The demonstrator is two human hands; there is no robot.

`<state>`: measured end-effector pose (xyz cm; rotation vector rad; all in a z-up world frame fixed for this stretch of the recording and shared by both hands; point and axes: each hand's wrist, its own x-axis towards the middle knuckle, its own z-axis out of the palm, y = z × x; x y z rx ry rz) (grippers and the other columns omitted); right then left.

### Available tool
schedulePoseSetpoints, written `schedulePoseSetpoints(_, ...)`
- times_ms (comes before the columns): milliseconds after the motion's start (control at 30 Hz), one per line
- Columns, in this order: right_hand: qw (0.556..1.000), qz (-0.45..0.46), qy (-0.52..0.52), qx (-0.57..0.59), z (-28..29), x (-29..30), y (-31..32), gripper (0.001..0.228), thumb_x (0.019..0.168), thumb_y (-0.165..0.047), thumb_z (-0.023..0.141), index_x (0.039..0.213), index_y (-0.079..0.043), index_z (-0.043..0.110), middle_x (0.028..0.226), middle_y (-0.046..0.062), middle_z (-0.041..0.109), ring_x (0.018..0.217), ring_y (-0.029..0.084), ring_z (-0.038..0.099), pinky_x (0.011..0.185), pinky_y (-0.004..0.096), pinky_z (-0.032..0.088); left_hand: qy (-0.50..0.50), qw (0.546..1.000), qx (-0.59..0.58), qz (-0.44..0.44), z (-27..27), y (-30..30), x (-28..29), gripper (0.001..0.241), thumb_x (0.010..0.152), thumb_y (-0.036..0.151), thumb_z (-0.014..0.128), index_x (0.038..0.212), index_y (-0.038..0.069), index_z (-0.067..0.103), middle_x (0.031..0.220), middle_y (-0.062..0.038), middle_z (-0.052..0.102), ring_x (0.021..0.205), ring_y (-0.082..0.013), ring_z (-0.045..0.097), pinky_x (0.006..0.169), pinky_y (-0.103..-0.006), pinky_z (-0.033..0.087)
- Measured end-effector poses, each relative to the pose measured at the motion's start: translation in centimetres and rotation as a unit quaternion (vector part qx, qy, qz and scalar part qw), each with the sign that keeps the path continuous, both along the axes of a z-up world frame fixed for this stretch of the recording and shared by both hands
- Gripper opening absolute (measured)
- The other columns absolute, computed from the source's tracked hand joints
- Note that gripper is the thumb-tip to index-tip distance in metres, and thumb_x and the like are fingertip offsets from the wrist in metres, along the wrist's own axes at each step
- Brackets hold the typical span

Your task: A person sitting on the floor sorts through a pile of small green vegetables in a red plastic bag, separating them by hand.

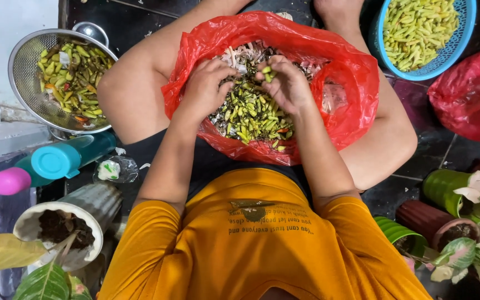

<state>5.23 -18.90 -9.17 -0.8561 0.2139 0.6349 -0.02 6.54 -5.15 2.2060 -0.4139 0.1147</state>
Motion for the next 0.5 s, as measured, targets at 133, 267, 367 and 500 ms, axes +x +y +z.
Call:
schedulePoseSetpoints(133,1.0,0.009,0.012,-0.014,0.8,0.0,-1.0,0.015,0.094,-0.018,0.057,0.109,-0.014,0.057,0.104,0.012,0.072,0.094,0.025,0.074,0.064,0.023,0.048,0.002,0.987,0.154,0.039,-4.0,-1.1,0.0,0.023,0.077,0.016,0.086,0.1,0.016,0.079,0.106,-0.005,0.065,0.105,-0.0333,0.058,0.088,-0.0455,0.053)
schedulePoseSetpoints(267,0.993,-0.004,-0.046,-0.105,1.1,-0.8,-0.4,0.013,0.101,-0.02,0.059,0.11,-0.012,0.061,0.099,0.009,0.071,0.086,0.02,0.074,0.059,0.018,0.045,-0.052,0.978,0.186,0.082,-6.4,-1.7,0.3,0.016,0.075,0.019,0.086,0.087,0.017,0.076,0.098,-0.002,0.061,0.102,-0.0291,0.056,0.081,-0.0426,0.051)
schedulePoseSetpoints(367,0.965,0.007,-0.132,-0.225,3.6,-2.4,0.6,0.017,0.099,-0.016,0.067,0.113,-0.008,0.064,0.095,0.007,0.069,0.077,0.014,0.07,0.055,0.016,0.046,-0.052,0.982,0.164,0.075,-4.4,-2.3,-0.2,0.016,0.082,0.024,0.083,0.094,0.019,0.074,0.097,0.0,0.064,0.101,-0.0264,0.058,0.085,-0.0427,0.046)
schedulePoseSetpoints(500,0.929,0.028,-0.213,-0.301,3.9,-3.2,1.5,0.018,0.097,-0.013,0.076,0.114,-0.009,0.073,0.067,0.003,0.065,0.055,0.004,0.056,0.047,0.013,0.04,-0.067,0.99,0.113,0.048,-2.9,-3.4,-0.6,0.016,0.097,0.034,0.075,0.1,0.018,0.072,0.092,0.001,0.071,0.099,-0.0223,0.063,0.095,-0.0408,0.04)
